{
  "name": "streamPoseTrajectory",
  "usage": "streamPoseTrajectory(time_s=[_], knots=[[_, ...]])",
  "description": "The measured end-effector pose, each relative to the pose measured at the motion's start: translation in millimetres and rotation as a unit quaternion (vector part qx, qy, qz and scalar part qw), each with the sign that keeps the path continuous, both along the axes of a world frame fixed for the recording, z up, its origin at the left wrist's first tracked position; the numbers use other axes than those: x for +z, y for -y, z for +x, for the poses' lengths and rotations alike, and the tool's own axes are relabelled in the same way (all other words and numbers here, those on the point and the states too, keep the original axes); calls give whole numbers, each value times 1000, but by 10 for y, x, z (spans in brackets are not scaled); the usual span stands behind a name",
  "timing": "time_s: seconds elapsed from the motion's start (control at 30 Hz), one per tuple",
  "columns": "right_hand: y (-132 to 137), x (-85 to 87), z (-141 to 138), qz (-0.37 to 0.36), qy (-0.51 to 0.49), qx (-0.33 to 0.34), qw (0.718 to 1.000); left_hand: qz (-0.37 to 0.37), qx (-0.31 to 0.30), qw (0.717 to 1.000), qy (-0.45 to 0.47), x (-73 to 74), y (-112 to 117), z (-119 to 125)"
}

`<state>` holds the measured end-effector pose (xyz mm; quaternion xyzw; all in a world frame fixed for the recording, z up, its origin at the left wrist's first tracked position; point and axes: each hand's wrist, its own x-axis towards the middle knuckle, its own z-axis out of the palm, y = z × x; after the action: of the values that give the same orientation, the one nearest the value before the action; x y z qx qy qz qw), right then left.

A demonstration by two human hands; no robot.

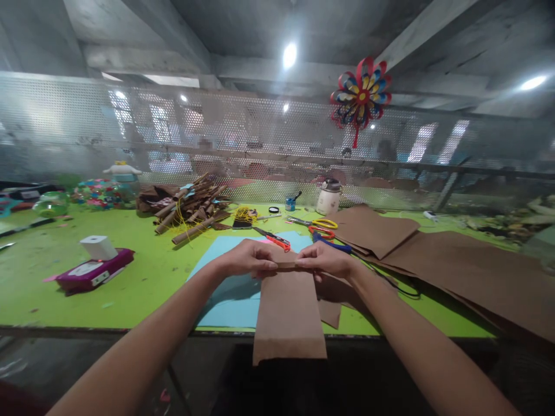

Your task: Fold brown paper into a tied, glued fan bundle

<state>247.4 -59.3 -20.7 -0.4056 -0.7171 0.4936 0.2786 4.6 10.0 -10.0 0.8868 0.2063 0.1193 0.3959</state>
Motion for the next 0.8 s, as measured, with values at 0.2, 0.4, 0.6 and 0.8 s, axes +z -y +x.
streamPoseTrajectory(time_s=[0.2,0.4,0.6,0.8], knots=[[-12,-4,14,-8,-22,-2,1000,-63,-3,998,22,18,8,-21],[-40,-37,-28,16,-165,-41,985,-134,-6,989,62,9,46,-37],[97,31,-189,64,-156,101,980,-212,-89,972,49,24,140,33],[171,105,-260,141,-140,88,976,-201,-117,972,23,2,178,62]])
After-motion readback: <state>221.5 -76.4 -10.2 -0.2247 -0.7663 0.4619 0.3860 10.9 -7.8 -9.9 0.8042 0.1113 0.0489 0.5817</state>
